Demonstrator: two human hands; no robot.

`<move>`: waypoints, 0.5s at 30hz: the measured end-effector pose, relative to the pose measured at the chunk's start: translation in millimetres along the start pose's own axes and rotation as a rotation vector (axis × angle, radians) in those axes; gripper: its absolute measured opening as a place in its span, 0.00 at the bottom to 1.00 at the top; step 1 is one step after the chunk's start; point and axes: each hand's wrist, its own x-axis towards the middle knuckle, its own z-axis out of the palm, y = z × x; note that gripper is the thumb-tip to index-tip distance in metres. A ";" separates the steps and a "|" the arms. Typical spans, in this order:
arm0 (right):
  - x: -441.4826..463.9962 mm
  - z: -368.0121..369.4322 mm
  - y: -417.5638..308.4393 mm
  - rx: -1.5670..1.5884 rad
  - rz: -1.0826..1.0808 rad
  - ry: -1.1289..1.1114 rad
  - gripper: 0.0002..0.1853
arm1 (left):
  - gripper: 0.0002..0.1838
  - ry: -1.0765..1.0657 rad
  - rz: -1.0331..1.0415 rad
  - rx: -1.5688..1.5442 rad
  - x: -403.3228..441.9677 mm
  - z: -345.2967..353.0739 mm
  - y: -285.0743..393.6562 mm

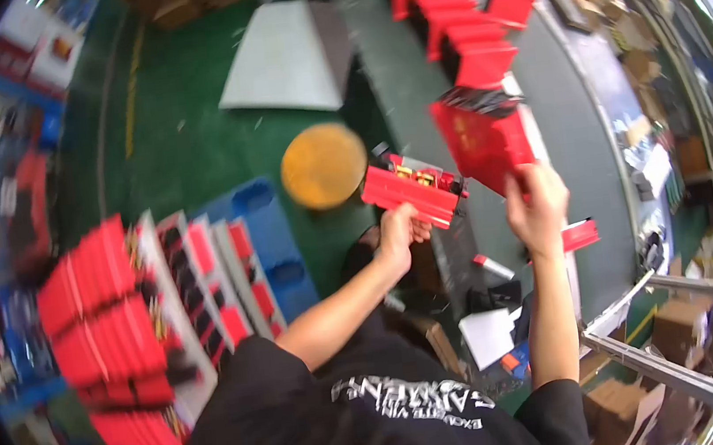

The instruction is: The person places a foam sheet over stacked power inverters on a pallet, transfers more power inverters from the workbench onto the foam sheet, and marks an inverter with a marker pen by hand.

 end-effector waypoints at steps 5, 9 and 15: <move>-111.5 -49.9 -138.7 0.317 0.246 0.053 0.08 | 0.15 0.112 0.261 0.268 -225.0 -133.6 -0.4; -173.2 -60.4 -227.6 0.552 0.253 -0.192 0.07 | 0.15 0.236 0.315 0.363 -365.7 -201.7 -32.8; -243.4 -57.5 -358.6 0.749 0.298 -0.400 0.06 | 0.14 0.383 0.281 0.444 -551.5 -276.1 -26.8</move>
